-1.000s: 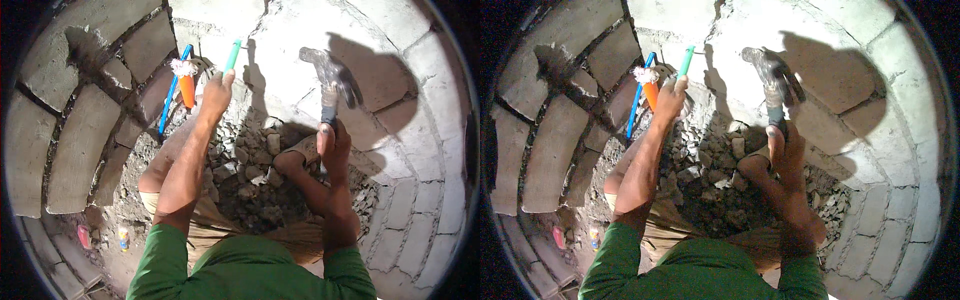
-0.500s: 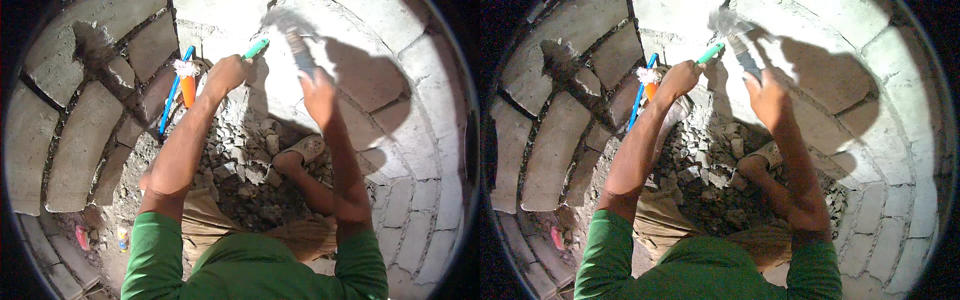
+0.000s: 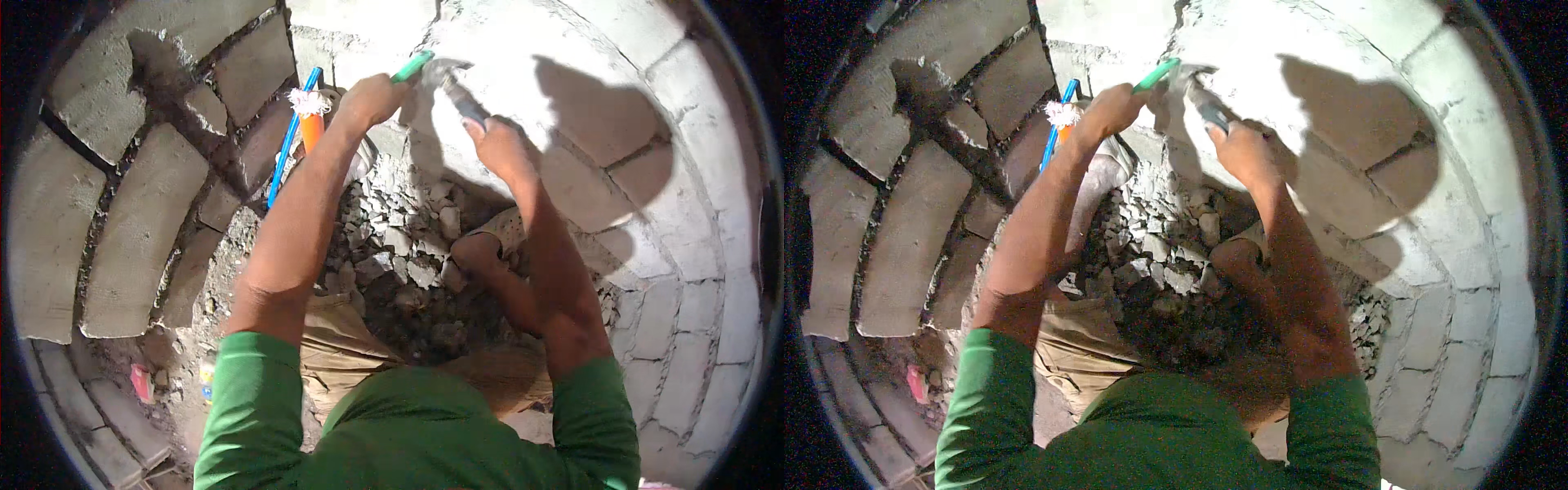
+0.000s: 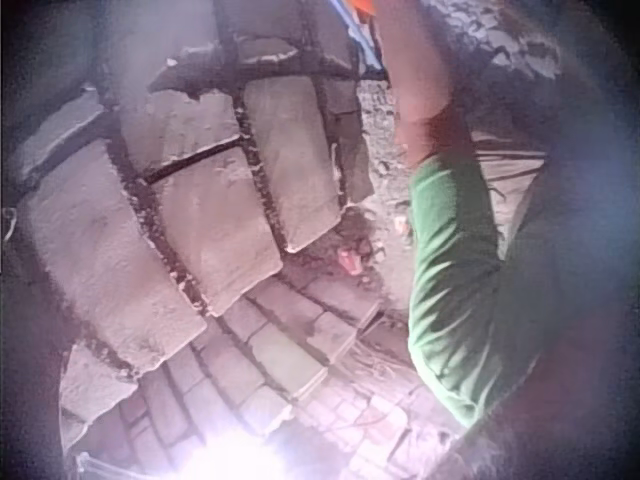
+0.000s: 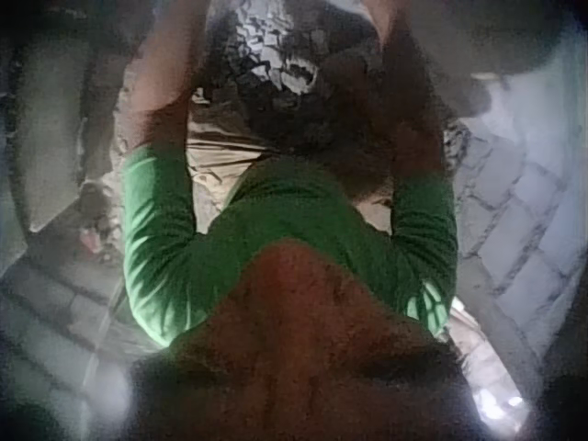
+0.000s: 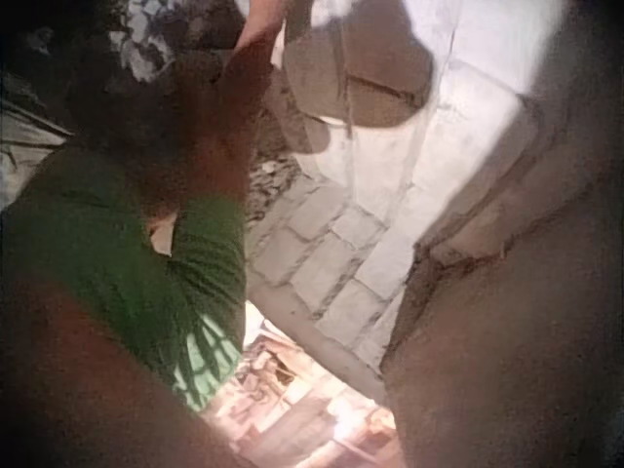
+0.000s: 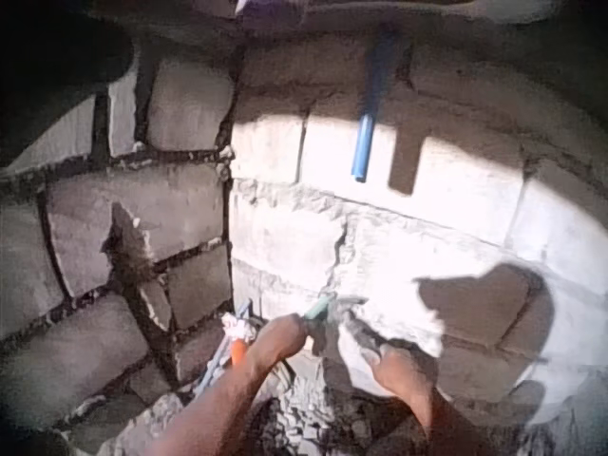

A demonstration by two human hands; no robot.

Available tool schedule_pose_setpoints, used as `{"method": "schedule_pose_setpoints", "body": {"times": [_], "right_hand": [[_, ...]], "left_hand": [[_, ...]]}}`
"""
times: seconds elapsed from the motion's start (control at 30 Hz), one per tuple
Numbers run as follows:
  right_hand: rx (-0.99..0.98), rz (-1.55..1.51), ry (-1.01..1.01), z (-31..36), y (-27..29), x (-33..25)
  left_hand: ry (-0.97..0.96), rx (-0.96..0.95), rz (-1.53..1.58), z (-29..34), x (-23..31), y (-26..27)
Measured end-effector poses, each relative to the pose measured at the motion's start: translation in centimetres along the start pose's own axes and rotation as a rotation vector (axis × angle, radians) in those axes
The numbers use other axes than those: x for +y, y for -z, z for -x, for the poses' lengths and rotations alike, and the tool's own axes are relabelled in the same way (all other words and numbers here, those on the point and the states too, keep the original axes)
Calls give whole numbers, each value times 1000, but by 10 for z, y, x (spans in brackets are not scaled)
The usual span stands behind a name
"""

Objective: The person is using a hammer and a chisel to chip away at the inside of a concrete structure.

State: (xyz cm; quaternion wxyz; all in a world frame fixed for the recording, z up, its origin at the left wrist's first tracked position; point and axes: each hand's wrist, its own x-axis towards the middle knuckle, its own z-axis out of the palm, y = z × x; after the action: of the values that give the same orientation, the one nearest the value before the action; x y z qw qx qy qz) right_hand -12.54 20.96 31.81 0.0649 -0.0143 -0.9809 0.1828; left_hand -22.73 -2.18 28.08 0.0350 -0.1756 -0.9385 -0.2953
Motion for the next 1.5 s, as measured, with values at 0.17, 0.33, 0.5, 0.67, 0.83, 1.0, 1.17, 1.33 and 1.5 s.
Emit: {"method": "schedule_pose_setpoints", "body": {"times": [0.17, 0.33, 0.5, 0.67, 0.83, 1.0, 1.17, 1.33, 1.5], "right_hand": [[-8, -227, -6, 79, -67, 62], [-238, -221, 55, 177, -113, 125], [-403, -517, -422, 209, -117, 128], [-350, -624, -529, 220, -114, 121], [-132, -665, -292, 211, -107, 122], [-48, -770, -290, 205, -73, 100], [47, -802, -57, 193, -63, 83], [310, -421, 199, 157, -49, 69], [226, -42, 231, 54, -21, 20]], "left_hand": [[456, 56, 689, 89, 0, -91], [781, -129, 1407, 203, 13, -162], [538, 49, 1000, 179, 10, -125], [140, 417, 360, 125, 11, -78], [277, 257, 207, 97, 2, -69], [271, 243, 223, 81, -7, -85], [197, 243, 214, 77, -10, -95], [181, 286, 151, 75, -10, -89], [168, 269, 156, 74, -9, -82]]}}
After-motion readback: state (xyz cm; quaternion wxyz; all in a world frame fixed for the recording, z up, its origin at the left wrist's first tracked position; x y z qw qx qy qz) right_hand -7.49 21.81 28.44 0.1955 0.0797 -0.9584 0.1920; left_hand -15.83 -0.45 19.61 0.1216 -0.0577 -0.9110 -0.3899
